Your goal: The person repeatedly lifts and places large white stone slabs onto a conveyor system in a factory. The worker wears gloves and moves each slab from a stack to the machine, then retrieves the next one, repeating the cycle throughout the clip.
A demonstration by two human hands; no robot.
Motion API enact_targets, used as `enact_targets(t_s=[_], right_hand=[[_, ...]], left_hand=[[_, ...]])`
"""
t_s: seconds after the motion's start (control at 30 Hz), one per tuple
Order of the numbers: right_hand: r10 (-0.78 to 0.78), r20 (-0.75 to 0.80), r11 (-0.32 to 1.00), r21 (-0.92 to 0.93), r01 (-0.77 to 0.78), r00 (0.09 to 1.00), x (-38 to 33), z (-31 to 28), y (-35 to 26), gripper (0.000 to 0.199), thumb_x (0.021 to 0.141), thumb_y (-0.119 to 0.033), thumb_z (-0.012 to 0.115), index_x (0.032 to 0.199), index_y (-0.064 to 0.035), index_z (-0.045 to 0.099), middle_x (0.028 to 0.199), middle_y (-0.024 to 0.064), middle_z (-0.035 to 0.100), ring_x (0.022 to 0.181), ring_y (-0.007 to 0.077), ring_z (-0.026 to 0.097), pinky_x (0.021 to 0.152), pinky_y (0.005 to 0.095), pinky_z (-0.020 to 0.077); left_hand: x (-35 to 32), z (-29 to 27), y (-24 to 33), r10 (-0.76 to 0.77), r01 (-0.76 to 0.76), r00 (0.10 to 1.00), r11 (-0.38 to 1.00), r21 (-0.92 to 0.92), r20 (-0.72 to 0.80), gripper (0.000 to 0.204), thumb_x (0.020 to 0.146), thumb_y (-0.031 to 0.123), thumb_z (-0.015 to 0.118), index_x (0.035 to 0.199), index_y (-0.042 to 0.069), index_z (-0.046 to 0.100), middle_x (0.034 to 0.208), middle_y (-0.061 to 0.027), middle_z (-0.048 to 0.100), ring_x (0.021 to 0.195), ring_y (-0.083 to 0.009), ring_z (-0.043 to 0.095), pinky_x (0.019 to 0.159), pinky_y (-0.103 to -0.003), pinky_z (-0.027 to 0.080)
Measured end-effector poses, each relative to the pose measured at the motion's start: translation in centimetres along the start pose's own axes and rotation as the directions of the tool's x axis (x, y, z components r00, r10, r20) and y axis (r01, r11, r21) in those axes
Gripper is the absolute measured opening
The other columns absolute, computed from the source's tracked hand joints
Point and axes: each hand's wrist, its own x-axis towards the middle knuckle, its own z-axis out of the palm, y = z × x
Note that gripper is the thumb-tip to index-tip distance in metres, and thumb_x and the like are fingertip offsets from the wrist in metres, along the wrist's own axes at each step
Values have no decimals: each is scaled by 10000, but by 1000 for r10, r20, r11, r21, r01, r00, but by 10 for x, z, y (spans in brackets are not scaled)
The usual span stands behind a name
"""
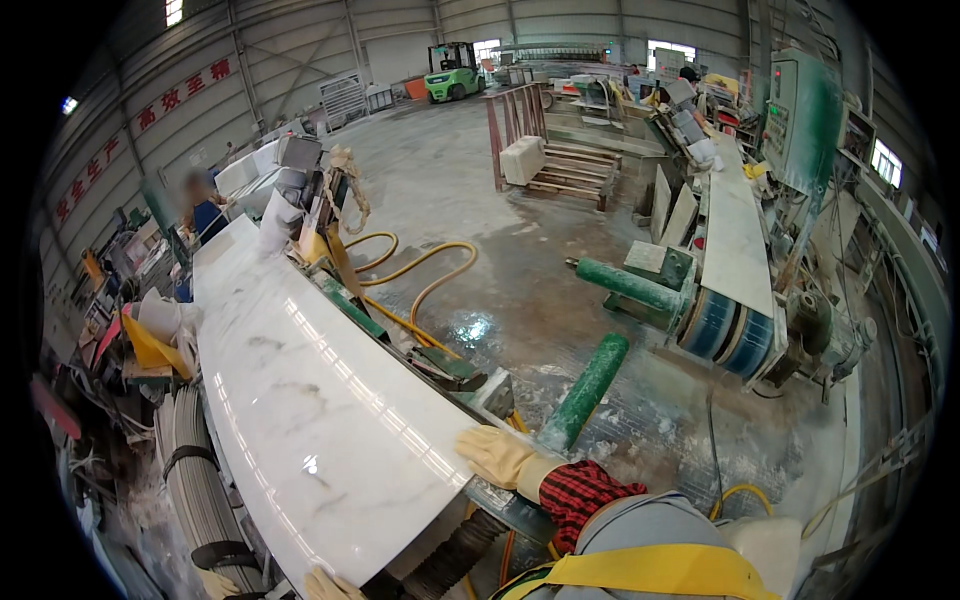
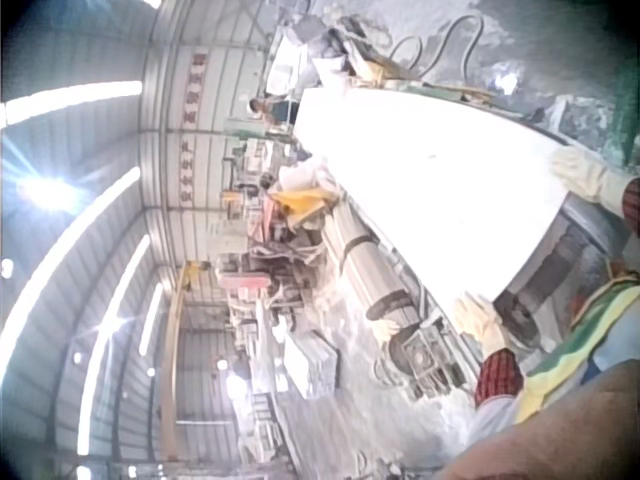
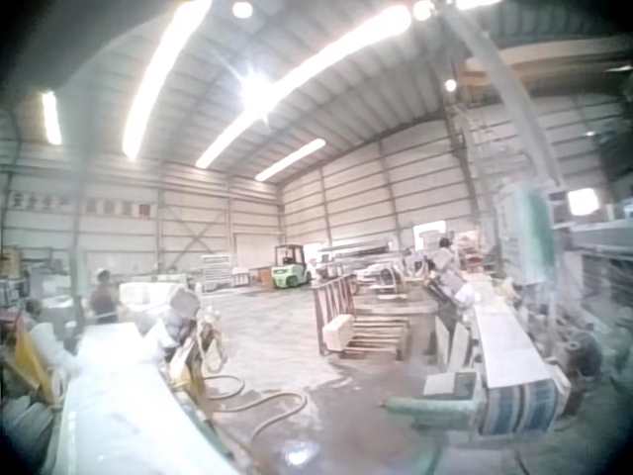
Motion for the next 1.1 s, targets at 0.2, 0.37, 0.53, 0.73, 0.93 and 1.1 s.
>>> enact_targets(t_s=[0.2,0.37,0.53,0.73,0.93,1.1], right_hand=[[-28,-68,1000,10,29,997,-3,-1,-1,407,914,-122,718,1291,18,656,1334,229,658,1266,411,625,1156,491,478],[-29,-67,1000,-1,29,997,-9,9,5,428,907,-134,732,1301,19,664,1340,238,665,1275,418,631,1161,499,482],[-9,-23,1000,-28,9,1000,-13,16,7,432,945,-152,706,1346,4,663,1383,232,654,1314,420,617,1181,507,475],[12,-38,1000,16,-11,999,-17,10,4,430,926,-147,705,1320,19,660,1383,212,659,1355,389,602,1205,487,457],[-18,-105,1000,23,21,994,-20,18,8,434,919,-144,710,1318,13,644,1371,217,653,1313,415,619,1166,509,490],[14,-61,999,31,-12,998,-25,20,10,435,955,-153,693,1353,18,657,1434,226,638,1346,423,602,1173,504,480]], left_hand=[[0,1,0,13,-13,1000,1000,-3,-21,506,1089,365,546,1434,21,682,1456,-278,655,1388,-458,577,1226,-579,389],[0,0,0,5,-5,1000,1000,-16,-18,496,1089,365,547,1407,16,697,1431,-277,669,1365,-461,591,1213,-585,402],[-2,-2,-2,93,-91,991,995,28,-98,422,1067,315,609,1308,-6,738,1311,-284,714,1239,-472,656,1104,-588,497],[1,6,-12,333,-311,876,943,120,-348,341,1012,224,700,1200,-56,750,1161,-284,741,1071,-477,704,957,-608,572],[-4,11,-8,239,-202,899,970,136,-367,329,1023,266,703,1231,20,773,1207,-250,753,1098,-459,722,965,-606,576],[-5,3,0,247,-216,900,969,123,-360,339,1027,270,694,1239,18,771,1206,-251,754,1100,-457,723,976,-605,574]])
